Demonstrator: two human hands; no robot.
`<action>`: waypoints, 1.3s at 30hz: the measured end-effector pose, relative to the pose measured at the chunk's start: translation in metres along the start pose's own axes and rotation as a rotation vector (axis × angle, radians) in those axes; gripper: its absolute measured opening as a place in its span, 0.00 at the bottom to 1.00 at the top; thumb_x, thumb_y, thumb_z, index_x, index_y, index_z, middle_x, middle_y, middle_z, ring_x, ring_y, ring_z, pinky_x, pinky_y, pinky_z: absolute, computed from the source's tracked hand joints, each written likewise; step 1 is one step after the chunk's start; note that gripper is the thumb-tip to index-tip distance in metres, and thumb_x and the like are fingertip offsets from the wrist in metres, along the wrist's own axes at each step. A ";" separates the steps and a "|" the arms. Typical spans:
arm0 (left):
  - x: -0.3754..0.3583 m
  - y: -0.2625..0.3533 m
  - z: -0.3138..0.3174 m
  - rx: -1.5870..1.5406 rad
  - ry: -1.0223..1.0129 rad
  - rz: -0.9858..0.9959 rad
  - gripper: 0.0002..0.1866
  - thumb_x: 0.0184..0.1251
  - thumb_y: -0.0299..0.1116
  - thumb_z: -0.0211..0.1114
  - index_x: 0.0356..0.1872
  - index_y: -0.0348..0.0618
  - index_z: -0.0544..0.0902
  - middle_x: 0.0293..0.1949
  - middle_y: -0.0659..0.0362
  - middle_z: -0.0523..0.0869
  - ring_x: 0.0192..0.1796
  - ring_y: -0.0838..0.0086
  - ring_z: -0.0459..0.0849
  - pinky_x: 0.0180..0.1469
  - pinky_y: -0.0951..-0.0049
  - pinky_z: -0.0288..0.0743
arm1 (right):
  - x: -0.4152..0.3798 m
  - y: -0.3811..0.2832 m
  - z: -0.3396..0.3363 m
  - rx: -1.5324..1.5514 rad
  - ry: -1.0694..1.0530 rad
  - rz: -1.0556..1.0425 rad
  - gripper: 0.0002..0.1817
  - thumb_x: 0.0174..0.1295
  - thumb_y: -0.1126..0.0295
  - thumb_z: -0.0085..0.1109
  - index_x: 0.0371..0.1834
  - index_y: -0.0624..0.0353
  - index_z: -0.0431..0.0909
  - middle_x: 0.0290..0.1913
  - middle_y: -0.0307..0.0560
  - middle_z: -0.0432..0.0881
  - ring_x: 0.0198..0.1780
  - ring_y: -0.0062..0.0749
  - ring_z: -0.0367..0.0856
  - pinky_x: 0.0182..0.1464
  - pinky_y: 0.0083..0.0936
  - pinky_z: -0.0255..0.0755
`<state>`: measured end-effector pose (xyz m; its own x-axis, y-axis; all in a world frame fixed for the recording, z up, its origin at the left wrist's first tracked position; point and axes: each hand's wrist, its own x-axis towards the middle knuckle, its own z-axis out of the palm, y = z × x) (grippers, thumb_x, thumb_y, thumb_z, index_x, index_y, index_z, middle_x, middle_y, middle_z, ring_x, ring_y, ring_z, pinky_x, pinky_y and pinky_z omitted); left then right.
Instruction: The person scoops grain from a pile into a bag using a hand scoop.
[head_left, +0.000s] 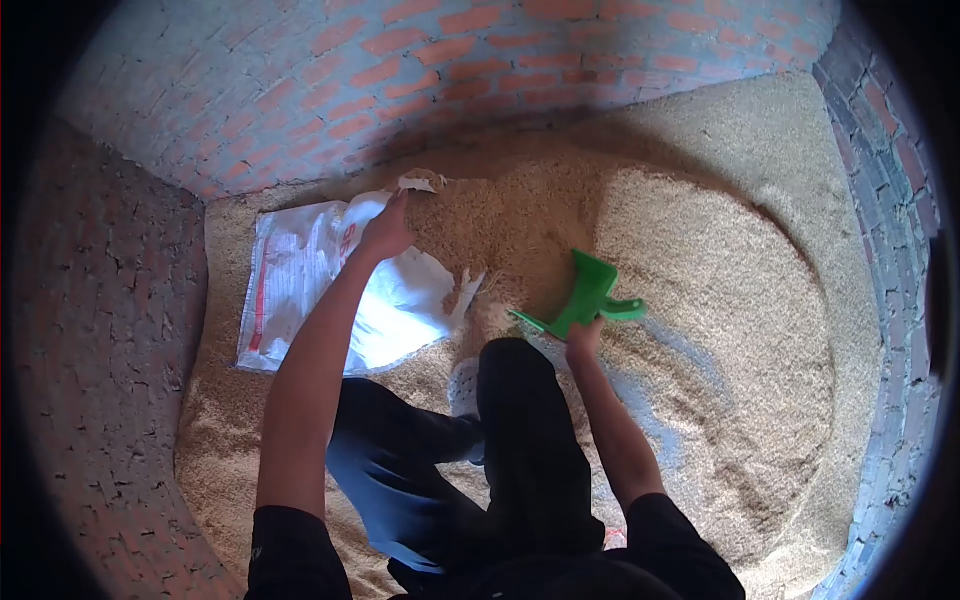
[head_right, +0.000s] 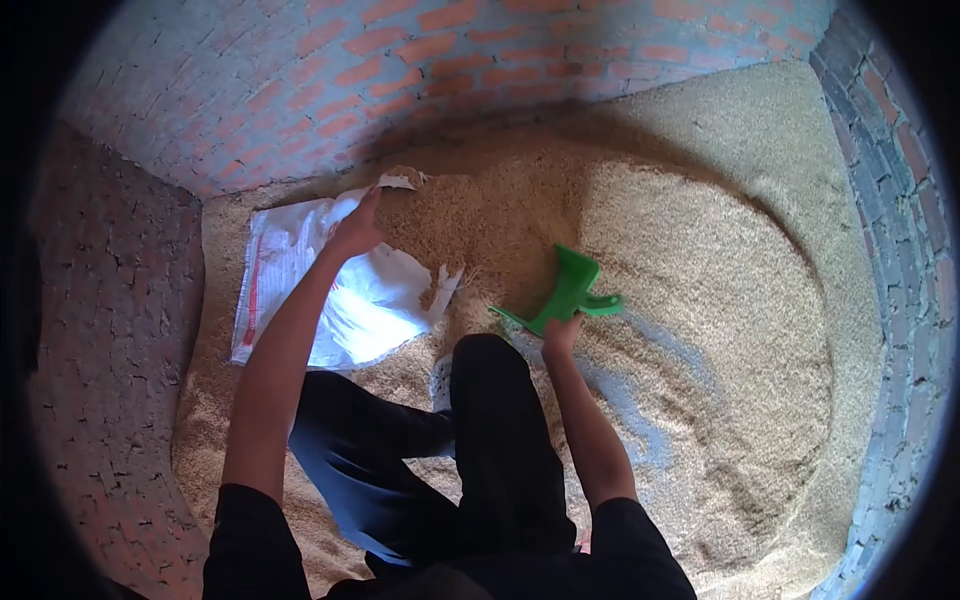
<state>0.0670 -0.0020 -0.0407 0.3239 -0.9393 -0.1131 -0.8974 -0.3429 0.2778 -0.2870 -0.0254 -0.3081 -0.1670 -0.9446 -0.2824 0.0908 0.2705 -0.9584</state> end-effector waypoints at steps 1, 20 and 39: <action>0.001 0.002 0.000 0.026 -0.006 -0.025 0.43 0.45 0.26 0.57 0.67 0.39 0.50 0.69 0.52 0.51 0.65 0.59 0.62 0.62 0.65 0.63 | 0.005 -0.004 -0.003 0.128 -0.059 0.040 0.32 0.48 0.84 0.46 0.61 0.65 0.55 0.53 0.58 0.68 0.56 0.44 0.68 0.56 0.30 0.62; 0.020 -0.022 0.009 0.015 0.176 -0.124 0.43 0.47 0.34 0.62 0.66 0.38 0.51 0.70 0.52 0.48 0.58 0.53 0.71 0.53 0.57 0.71 | -0.053 -0.248 0.164 -0.742 -0.519 -1.013 0.31 0.50 0.88 0.42 0.60 0.62 0.54 0.66 0.64 0.53 0.63 0.67 0.54 0.44 0.46 0.76; 0.011 -0.008 0.007 0.116 0.089 -0.038 0.39 0.50 0.39 0.63 0.66 0.51 0.57 0.67 0.42 0.49 0.53 0.50 0.75 0.49 0.59 0.74 | -0.001 -0.226 0.002 -0.543 -0.233 -0.795 0.27 0.54 0.81 0.44 0.60 0.61 0.57 0.64 0.65 0.55 0.64 0.58 0.56 0.48 0.45 0.69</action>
<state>0.0757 -0.0091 -0.0509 0.3794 -0.9246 -0.0348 -0.9107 -0.3799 0.1625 -0.3050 -0.0860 -0.0913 0.2188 -0.8853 0.4104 -0.4361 -0.4649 -0.7705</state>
